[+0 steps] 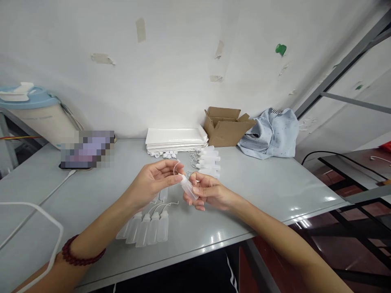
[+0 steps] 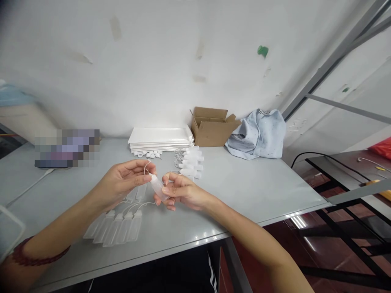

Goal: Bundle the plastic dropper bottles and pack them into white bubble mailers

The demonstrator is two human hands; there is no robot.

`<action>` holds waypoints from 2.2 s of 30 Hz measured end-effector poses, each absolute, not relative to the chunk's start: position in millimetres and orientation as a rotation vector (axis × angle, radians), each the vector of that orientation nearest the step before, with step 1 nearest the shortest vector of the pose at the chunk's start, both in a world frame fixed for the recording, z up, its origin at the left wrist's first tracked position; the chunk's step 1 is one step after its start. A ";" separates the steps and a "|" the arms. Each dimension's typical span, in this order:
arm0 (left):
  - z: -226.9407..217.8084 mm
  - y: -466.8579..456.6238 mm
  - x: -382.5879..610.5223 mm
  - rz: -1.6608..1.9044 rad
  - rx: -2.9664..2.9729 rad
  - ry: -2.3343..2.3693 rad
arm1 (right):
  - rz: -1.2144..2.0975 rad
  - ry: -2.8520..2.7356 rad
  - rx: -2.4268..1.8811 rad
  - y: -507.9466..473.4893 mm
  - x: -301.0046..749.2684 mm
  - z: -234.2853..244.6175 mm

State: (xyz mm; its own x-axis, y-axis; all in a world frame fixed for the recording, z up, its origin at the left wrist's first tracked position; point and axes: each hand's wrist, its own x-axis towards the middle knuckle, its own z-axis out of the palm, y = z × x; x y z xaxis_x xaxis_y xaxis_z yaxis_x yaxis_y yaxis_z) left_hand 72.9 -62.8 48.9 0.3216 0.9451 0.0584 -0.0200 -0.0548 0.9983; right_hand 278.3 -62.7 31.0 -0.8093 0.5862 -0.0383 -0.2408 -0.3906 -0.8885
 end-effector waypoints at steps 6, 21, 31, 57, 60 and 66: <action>53.9 -63.3 73.4 0.907 1.469 0.959 | 2.159 -1.376 -0.502 -62.1 276.7 28.7; 57.0 -69.3 85.4 0.910 1.554 1.228 | 1.413 -1.715 -0.977 -67.8 271.5 27.8; 50.9 -68.6 82.6 0.908 1.634 1.090 | 1.731 -1.483 -0.887 -63.4 275.2 31.8; 45.3 -65.6 81.8 0.769 1.549 1.212 | 0.750 -1.785 -1.024 -68.1 268.9 10.8; 45.7 -66.9 80.9 0.752 1.613 1.196 | 0.773 -1.831 -1.038 -67.4 271.4 13.6; 43.5 -68.6 83.2 0.785 1.811 1.120 | 1.229 -1.660 -1.081 -65.6 276.4 29.1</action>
